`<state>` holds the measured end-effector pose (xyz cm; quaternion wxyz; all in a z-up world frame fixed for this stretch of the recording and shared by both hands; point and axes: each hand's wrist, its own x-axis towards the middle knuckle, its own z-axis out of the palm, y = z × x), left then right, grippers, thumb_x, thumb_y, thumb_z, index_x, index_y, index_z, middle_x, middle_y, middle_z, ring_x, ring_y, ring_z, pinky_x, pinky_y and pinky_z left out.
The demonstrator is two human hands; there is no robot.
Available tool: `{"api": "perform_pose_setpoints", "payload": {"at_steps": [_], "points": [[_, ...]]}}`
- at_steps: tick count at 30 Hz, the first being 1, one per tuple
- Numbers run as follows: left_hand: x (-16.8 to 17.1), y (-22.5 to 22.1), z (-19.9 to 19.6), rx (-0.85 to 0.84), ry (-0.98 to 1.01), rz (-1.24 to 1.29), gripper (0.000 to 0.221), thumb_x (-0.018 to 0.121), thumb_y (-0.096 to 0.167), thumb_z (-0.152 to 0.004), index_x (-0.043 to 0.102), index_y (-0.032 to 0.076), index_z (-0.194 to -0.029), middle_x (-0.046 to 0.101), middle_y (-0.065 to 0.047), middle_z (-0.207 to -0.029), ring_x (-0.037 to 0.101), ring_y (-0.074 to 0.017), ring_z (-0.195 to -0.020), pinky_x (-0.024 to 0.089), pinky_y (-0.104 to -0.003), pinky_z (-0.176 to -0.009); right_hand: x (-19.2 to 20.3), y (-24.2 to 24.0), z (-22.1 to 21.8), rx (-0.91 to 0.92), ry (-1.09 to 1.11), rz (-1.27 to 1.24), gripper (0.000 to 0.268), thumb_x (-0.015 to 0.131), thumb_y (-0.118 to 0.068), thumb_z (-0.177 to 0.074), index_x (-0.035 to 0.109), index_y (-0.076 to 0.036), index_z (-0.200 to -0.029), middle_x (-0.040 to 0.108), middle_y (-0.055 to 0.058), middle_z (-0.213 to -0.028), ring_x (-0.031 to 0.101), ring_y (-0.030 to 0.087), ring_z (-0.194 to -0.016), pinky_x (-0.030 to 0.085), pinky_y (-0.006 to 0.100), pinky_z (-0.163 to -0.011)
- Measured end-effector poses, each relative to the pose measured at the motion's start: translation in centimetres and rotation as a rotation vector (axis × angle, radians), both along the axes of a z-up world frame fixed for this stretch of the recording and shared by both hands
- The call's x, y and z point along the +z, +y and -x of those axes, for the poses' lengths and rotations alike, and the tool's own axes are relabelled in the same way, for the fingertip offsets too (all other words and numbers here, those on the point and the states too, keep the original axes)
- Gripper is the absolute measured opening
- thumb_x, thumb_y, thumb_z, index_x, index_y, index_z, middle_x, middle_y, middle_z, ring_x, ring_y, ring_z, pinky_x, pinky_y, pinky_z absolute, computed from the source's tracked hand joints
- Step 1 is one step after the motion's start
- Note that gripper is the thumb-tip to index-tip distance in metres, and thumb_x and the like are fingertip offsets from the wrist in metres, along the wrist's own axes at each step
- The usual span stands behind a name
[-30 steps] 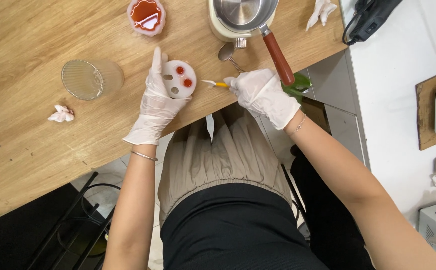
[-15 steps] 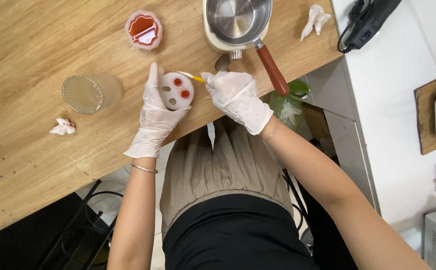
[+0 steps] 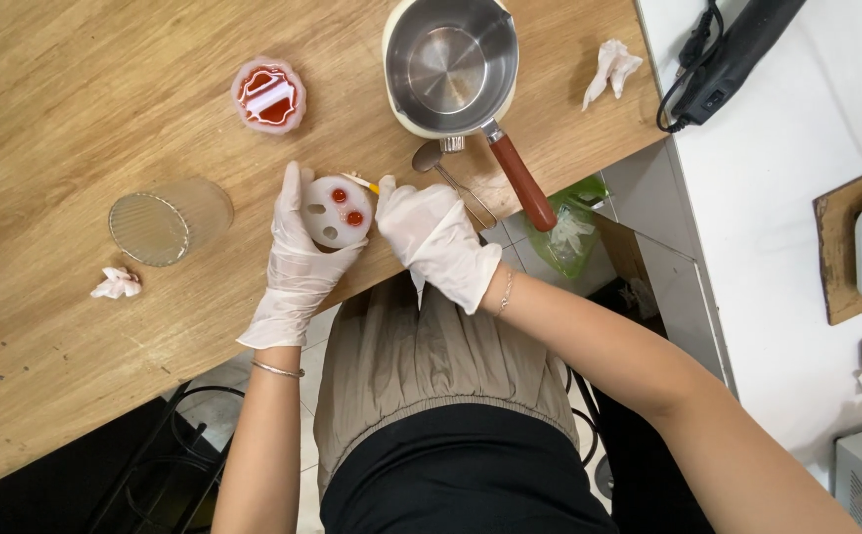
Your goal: The recorder cleans a metal melting pot with a paper towel and uses a small spatula to clean or level wax in a silicone mold.
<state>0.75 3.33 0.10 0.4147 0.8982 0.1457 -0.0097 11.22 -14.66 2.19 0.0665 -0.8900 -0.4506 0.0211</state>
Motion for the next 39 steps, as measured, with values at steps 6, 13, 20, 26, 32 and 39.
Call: {"api": "perform_pose_setpoints", "payload": {"at_steps": [6,13,20,26,32,39], "points": [[-0.3,-0.1,0.0,0.023,0.003,-0.015,0.121,0.097,0.013,-0.069,0.020,0.007,-0.163,0.048,-0.020,-0.154,0.051,-0.0375,-0.139,0.048,-0.043,-0.113,0.3,0.6,1.1,-0.013,-0.107,0.105,0.043,0.061,-0.008,-0.084,0.068,0.005,-0.125,0.049,0.003,-0.058,0.053,0.015,-0.043,0.039,0.031,-0.040],[0.3,0.0,-0.1,0.031,0.030,0.037,0.123,0.096,0.010,-0.067,0.019,0.007,-0.163,0.046,-0.021,-0.157,0.049,-0.0378,-0.141,0.046,-0.043,-0.116,0.8,-0.7,-0.2,-0.125,0.000,0.051,0.039,0.062,-0.010,-0.087,0.069,-0.003,-0.126,0.053,0.003,-0.058,0.054,0.017,-0.042,0.039,0.033,-0.038],[0.6,0.0,-0.3,0.027,0.059,0.048,0.124,0.096,0.010,-0.065,0.019,0.007,-0.162,0.046,-0.020,-0.157,0.049,-0.0365,-0.141,0.044,-0.043,-0.116,2.4,-3.1,-1.2,-0.151,0.285,-0.203,0.031,0.067,-0.017,-0.095,0.071,-0.008,-0.124,0.061,0.006,-0.066,0.061,0.021,-0.051,0.044,0.035,-0.043],[0.3,-0.1,-0.4,0.018,0.072,0.013,0.125,0.097,0.012,-0.065,0.019,0.008,-0.162,0.046,-0.019,-0.156,0.049,-0.0370,-0.141,0.045,-0.043,-0.116,3.5,-3.1,0.6,-0.239,0.385,-0.207,0.029,0.065,-0.017,-0.098,0.072,-0.007,-0.124,0.062,0.007,-0.066,0.062,0.021,-0.052,0.046,0.035,-0.044],[0.1,-0.1,-0.2,0.044,0.081,0.013,0.126,0.098,0.013,-0.065,0.017,0.006,-0.162,0.046,-0.021,-0.155,0.049,-0.0381,-0.140,0.046,-0.043,-0.115,2.6,-1.9,2.6,-0.268,0.356,-0.070,0.035,0.063,-0.016,-0.094,0.071,-0.003,-0.125,0.060,0.007,-0.060,0.058,0.021,-0.043,0.043,0.035,-0.038],[-0.4,-0.1,-0.1,0.042,0.059,-0.012,0.125,0.098,0.014,-0.065,0.019,0.006,-0.162,0.049,-0.020,-0.154,0.051,-0.0371,-0.139,0.046,-0.043,-0.115,0.2,-1.7,4.0,-0.213,0.177,0.014,0.049,0.062,-0.012,-0.084,0.067,0.000,-0.131,0.053,0.003,-0.060,0.051,0.016,-0.041,0.039,0.033,-0.040]]}}
